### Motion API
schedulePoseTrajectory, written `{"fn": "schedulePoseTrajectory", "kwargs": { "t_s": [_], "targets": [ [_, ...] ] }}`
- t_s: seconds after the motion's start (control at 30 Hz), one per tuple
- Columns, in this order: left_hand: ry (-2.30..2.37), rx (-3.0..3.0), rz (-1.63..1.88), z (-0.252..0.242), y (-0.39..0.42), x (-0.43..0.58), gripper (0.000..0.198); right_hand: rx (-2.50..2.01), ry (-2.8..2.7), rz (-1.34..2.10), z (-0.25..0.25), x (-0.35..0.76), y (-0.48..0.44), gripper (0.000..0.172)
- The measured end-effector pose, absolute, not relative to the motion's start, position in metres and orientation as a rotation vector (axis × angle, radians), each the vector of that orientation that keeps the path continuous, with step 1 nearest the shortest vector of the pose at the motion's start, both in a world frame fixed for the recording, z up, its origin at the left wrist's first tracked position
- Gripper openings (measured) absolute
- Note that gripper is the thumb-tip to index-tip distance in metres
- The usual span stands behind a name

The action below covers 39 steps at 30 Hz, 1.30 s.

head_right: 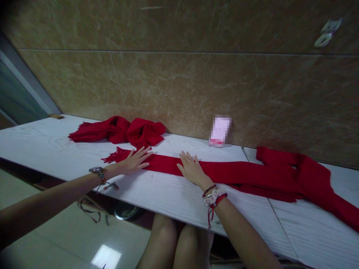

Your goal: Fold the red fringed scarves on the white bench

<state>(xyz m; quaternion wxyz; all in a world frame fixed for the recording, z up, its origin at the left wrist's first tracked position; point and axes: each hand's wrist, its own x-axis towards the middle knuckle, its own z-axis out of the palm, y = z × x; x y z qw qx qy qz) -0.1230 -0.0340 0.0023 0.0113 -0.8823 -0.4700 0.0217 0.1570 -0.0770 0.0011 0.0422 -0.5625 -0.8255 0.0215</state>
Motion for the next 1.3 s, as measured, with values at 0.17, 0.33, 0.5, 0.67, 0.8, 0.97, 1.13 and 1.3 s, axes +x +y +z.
{"fn": "schedulePoseTrajectory", "kwargs": {
  "t_s": [0.17,0.33,0.5,0.67,0.8,0.97,1.13,1.3],
  "targets": [
    [-1.388,-2.752,0.011,-0.007,-0.028,-0.161,0.047,-1.720,-2.570,0.075,-0.003,0.152,-0.081,0.051],
    [-1.635,-2.563,0.044,-0.011,-0.024,-0.205,0.044,-1.816,-2.539,0.130,0.002,0.142,-0.076,0.051],
    [-1.636,-2.428,-0.079,-0.008,-0.025,-0.186,0.046,-1.555,-2.541,0.091,0.005,0.090,-0.067,0.051],
    [-1.429,-2.700,-0.033,-0.011,-0.028,-0.175,0.044,-1.382,-2.669,0.124,-0.001,0.062,-0.064,0.049],
    [-1.643,-2.596,0.081,-0.011,-0.031,-0.185,0.045,-1.409,-2.676,0.124,-0.001,0.066,-0.065,0.049],
    [-1.732,-2.534,0.056,-0.012,-0.033,-0.186,0.045,-1.514,-2.668,0.149,0.000,0.091,-0.073,0.050],
    [-1.829,-2.487,0.062,-0.003,-0.035,-0.180,0.043,-1.837,-2.538,0.083,-0.001,0.159,-0.091,0.049],
    [-1.836,-2.301,0.079,0.023,-0.042,-0.138,0.034,-2.080,-2.377,-0.031,0.000,0.207,-0.104,0.048]
  ]
}}
